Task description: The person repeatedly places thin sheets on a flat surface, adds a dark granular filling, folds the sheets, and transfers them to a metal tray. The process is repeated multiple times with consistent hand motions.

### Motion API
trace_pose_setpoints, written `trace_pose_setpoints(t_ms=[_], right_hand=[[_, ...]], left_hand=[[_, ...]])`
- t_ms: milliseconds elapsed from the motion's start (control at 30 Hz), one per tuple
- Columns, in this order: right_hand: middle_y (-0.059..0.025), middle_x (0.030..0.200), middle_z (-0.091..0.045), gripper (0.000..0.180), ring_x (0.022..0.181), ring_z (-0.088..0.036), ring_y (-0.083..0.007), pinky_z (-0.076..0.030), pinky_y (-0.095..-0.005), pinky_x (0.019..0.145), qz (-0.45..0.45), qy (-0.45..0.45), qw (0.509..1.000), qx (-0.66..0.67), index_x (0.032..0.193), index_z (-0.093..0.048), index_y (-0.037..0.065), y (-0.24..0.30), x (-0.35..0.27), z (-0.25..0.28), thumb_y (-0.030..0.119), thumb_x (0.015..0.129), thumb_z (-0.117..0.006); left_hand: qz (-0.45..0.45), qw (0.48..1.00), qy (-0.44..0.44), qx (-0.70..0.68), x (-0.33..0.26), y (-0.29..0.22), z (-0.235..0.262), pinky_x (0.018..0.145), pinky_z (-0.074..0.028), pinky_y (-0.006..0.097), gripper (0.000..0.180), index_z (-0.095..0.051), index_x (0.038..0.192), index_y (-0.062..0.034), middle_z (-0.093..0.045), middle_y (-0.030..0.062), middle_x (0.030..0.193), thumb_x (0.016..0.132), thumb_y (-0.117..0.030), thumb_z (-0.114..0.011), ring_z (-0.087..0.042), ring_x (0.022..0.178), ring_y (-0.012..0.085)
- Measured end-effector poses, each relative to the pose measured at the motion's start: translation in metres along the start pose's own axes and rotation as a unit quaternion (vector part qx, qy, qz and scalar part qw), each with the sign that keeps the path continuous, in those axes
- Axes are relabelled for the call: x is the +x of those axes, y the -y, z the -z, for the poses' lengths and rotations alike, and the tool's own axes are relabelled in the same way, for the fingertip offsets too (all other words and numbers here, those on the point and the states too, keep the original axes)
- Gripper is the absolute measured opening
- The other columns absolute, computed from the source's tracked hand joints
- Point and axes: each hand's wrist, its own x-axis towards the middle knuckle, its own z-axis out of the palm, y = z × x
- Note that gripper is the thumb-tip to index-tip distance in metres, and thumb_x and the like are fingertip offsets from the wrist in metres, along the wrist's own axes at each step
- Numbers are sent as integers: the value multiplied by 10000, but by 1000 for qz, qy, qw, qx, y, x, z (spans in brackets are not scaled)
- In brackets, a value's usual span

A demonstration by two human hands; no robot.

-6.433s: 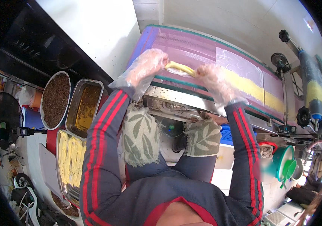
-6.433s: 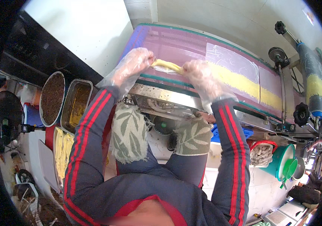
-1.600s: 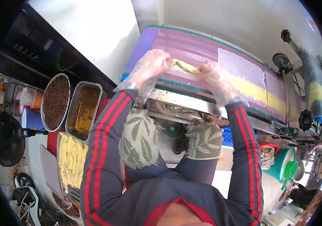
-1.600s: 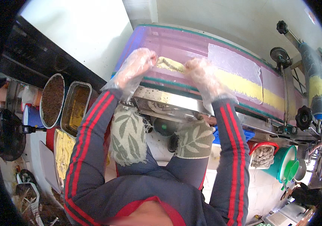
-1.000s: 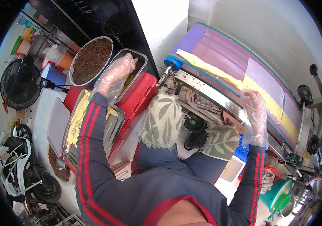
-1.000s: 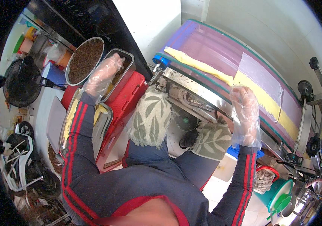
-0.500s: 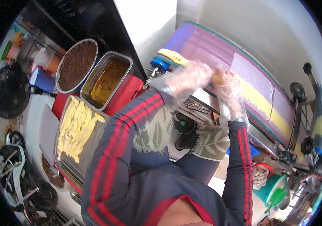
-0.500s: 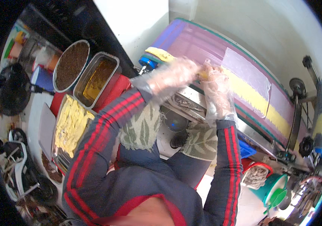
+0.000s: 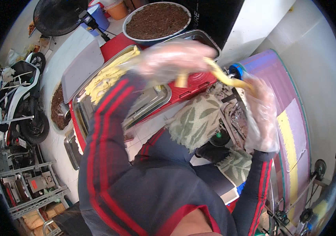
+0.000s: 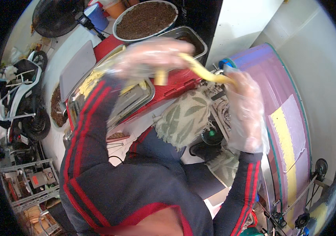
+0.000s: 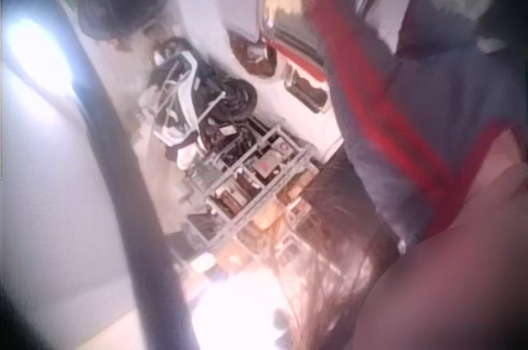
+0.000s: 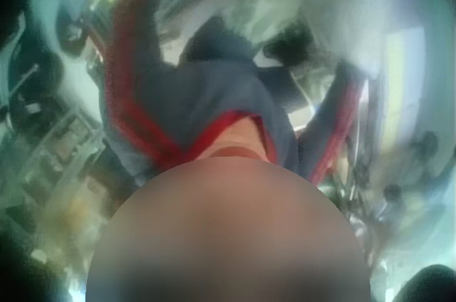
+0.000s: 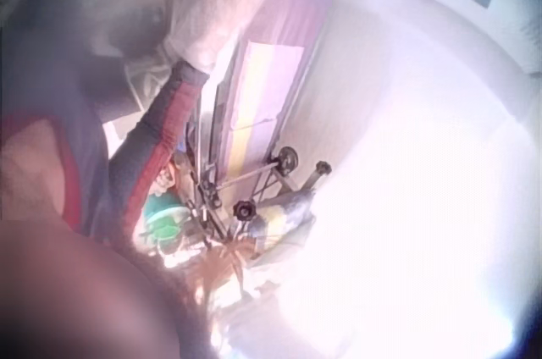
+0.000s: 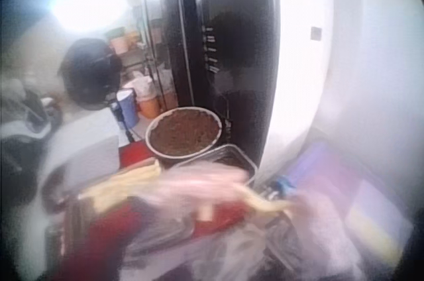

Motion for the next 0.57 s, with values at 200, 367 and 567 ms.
trace_pose_setpoints(t_ms=[200,367,567], right_hand=[[-132,1076,-682,337,1041,-678,-325,-564,-453,921,270,14,962,46,1263,-694,44,84,81,-136,69,927,-701],[-85,1069,-706,279,987,-700,-266,-588,-422,843,304,101,937,-137,1150,-695,99,120,97,-177,169,880,-704],[-104,1137,-722,432,1011,-703,-297,-597,-430,859,201,62,976,-58,1279,-707,111,69,65,-142,89,850,-745]], left_hand=[[328,882,-336,30,-149,-140,37,1189,-411,464,604,-621,1458,-34,-659,165,1412,984,-390,-740,-589,1361,319],[331,870,-314,186,-159,-116,67,1151,-439,478,564,-558,1519,-84,-605,197,1452,1028,-336,-673,-580,1348,354],[366,715,-178,568,-8,-9,230,1211,-348,500,566,-543,1523,-111,-529,263,1563,1042,-377,-676,-470,1464,425]])
